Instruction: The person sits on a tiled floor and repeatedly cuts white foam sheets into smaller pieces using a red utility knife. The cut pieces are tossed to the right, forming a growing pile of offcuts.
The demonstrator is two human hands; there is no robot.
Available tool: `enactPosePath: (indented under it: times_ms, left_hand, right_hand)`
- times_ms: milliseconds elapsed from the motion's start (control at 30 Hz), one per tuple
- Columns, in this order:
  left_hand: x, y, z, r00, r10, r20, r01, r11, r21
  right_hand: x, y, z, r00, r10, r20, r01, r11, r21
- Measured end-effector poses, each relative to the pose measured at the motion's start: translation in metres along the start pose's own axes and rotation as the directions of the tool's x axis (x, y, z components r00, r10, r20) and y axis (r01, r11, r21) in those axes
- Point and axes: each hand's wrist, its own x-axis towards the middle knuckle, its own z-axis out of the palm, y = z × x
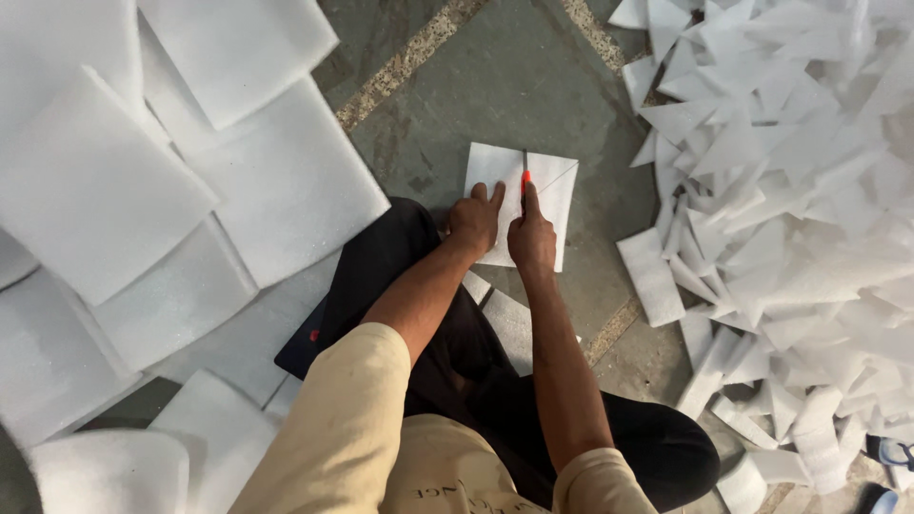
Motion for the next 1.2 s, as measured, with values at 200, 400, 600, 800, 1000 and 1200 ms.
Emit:
enactPosePath:
  times_ms: [200,400,600,800,1000,1200]
  left_hand:
    - [-0.008,-0.001,-0.004,0.993,0.042,-0.111,-0.043,0.999,-0.004]
    - [0.002,-0.002,0.013,0.999,0.027,-0.042,-0.031,0.994,-0.105]
    - [0.005,-0.001,0.057,0.984,-0.006,-0.178,-0.059,0.931,-0.361]
    - [-0.022,0.003,0.035,0.94,0.072,-0.332,-0.045,0.995,0.087]
    - [-0.033,-0.006,-0.003,0.991,0.086,-0.105,-0.106,0.974,-0.202]
    - [-0.009,-0.008,-0.004,0.99,0.122,-0.068,-0.132,0.976,-0.171]
  right_hand:
    - [-0.099,0.013,-0.014,0.982,0.116,0.152,-0.117,0.993,0.002]
    - [-0.223,0.035,-0.025,0.94,0.196,0.278,-0.196,0.98,-0.027]
    - [-0.234,0.038,-0.028,0.986,0.109,0.126,-0.123,0.986,0.109]
    - [-0.202,0.045,-0.023,0.984,0.167,0.06,-0.173,0.979,0.104]
    - [-0.179,0.046,-0.015,0.996,0.086,0.026,-0.088,0.991,0.099]
    - [-0.123,0.039,0.001,0.997,0.058,0.056,-0.063,0.994,0.089]
